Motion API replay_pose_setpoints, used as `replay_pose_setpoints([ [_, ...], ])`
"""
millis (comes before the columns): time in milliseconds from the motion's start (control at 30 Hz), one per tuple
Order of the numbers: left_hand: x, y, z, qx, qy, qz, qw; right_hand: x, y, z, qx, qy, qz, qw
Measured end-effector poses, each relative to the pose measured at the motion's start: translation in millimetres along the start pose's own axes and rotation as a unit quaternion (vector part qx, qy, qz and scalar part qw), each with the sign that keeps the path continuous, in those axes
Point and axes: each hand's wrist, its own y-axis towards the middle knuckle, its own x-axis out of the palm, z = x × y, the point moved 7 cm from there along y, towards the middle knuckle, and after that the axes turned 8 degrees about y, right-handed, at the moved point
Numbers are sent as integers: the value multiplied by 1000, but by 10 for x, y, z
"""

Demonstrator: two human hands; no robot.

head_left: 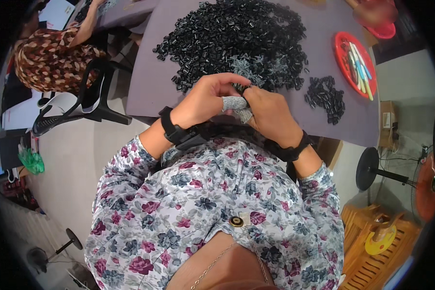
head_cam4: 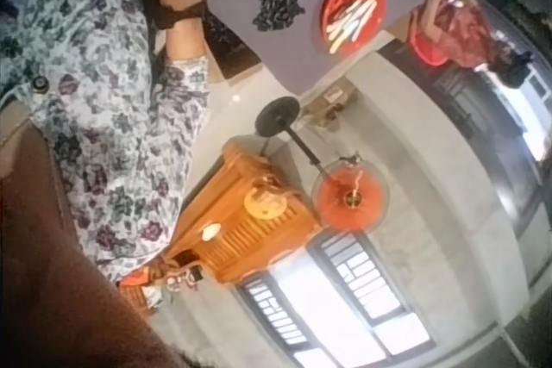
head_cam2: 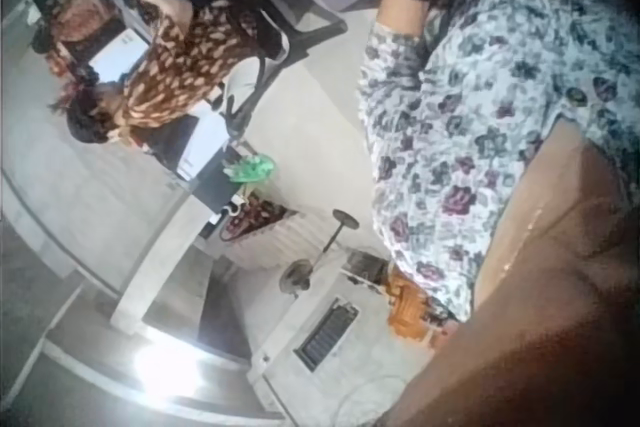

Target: Assembling small black plastic components by hand.

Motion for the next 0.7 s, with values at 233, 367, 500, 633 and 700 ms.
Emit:
replay_pose_setpoints([
  [233,-101,-25,-23,0,-35,-4,999,37,82,-13,-3,-37,-15,999],
  [367,-54,-36,-86,-48,-25,-25,998,134,5,6,-3,-35,-52,998],
  [500,-6,-16,-113,-50,3,-42,998,151,-84,33,7,-24,-49,999],
  [633,-157,21,39,0,-8,57,998,-229,-62,168,97,-38,55,993],
  [700,-422,-8,-30,29,23,89,995,-497,-195,531,238,-103,87,962],
])
